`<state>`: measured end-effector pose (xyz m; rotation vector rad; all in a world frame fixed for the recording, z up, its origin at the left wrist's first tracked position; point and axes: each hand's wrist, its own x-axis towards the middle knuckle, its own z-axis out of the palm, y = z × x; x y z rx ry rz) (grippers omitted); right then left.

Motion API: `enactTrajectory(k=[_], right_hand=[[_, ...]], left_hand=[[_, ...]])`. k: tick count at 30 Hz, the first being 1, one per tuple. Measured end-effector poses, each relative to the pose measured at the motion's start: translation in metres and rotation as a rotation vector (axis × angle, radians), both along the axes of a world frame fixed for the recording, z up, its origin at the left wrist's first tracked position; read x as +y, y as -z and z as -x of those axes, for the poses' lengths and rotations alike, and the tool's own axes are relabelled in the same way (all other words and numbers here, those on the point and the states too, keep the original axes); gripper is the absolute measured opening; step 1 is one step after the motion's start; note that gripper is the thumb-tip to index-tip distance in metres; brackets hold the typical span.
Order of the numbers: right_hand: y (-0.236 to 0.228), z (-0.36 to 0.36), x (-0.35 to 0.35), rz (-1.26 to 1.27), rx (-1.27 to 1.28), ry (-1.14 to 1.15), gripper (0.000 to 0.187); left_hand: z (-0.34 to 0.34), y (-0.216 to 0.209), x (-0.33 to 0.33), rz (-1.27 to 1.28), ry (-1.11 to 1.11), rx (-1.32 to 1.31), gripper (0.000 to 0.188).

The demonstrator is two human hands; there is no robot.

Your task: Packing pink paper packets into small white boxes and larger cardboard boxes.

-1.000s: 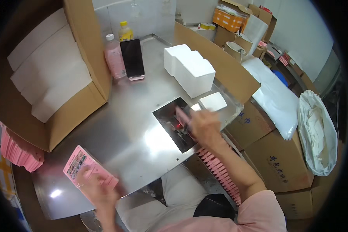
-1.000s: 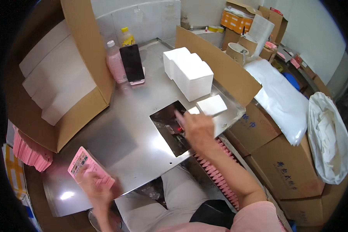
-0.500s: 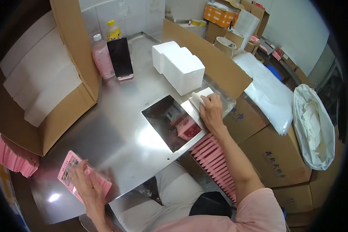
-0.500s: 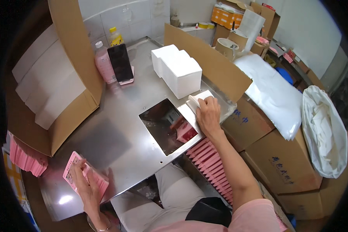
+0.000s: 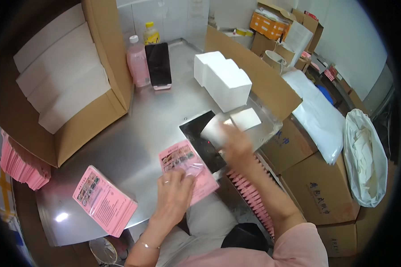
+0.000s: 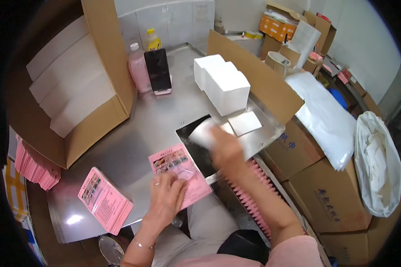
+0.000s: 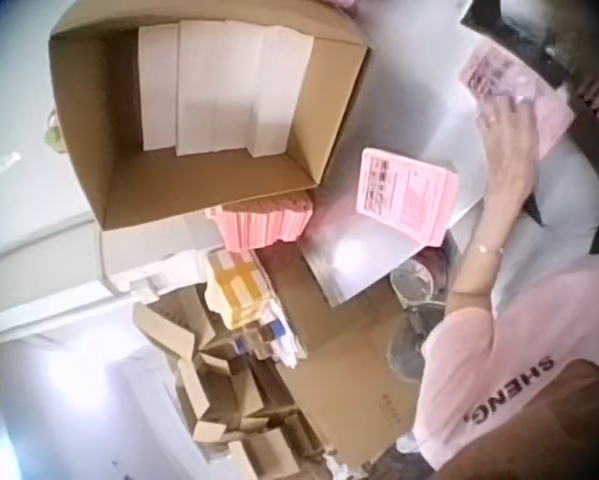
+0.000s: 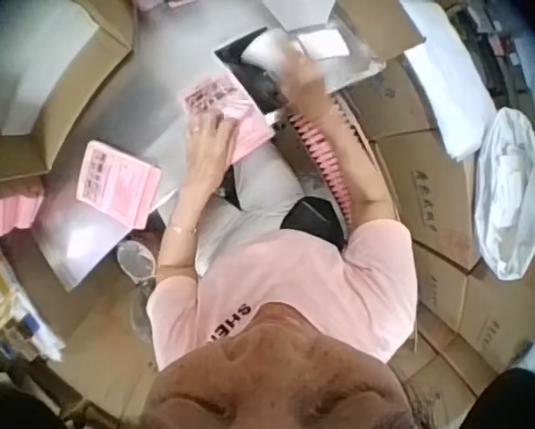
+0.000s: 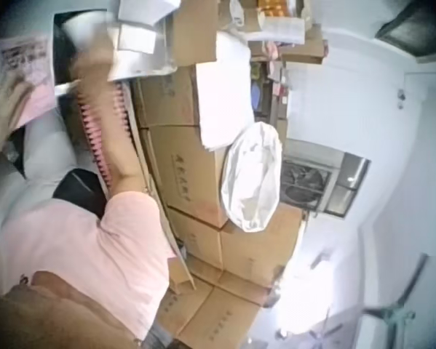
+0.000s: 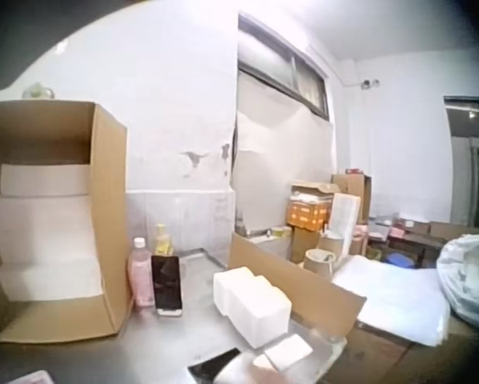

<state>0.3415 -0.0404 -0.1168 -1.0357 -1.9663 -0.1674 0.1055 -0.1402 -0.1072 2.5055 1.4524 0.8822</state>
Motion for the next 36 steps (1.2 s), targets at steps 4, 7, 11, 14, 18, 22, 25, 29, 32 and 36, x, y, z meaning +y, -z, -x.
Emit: enactTrajectory(k=[4, 7, 11, 14, 18, 22, 25, 29, 32, 36], right_hand=[[-0.007, 0.063, -0.101, -0.025, -0.295, -0.587, 0.042], [-0.009, 0.086, -0.045, -0.022, -0.382, -0.215, 0.039], [-0.011, 0.115, -0.013, 0.286, -0.511, -0.158, 0.034], [-0.013, 0.089, -0.036, 0.076, -0.113, -0.373, 0.025], [-0.024, -0.009, 0.007, 0.133, -0.113, 0.389, 0.038], [-0.007, -0.025, 0.007, 0.329, -0.384, 0.529, 0.045], [0.007, -0.037, 0.015, 0.222, -0.198, 0.426, 0.023], [-0.048, -0.076, 0.034, 0.065, 0.434, 0.455, 0.015], [-0.099, -0.049, 0.062, -0.146, 0.393, 0.475, 0.019], [-0.087, -0.039, 0.113, -0.262, -0.164, 0.445, 0.02]], left_hand=[[0.041, -0.014, -0.009, 0.143, -0.051, 0.117, 0.085], [0.015, -0.002, -0.006, 0.085, -0.205, 0.086, 0.094], [-0.004, -0.008, 0.013, 0.001, -0.334, -0.039, 0.099], [0.013, -0.019, 0.007, 0.003, -0.419, 0.121, 0.087], [0.013, -0.016, -0.002, -0.042, -0.46, 0.255, 0.054], [0.009, -0.009, 0.012, -0.076, -0.511, 0.21, 0.051], [0.011, -0.01, 0.015, -0.148, -0.512, 0.249, 0.047], [0.01, -0.017, 0.011, -0.082, -0.381, 0.213, 0.048], [0.006, -0.008, 0.016, -0.17, -0.362, 0.206, 0.047], [-0.003, -0.007, 0.023, -0.167, -0.343, 0.1, 0.04]])
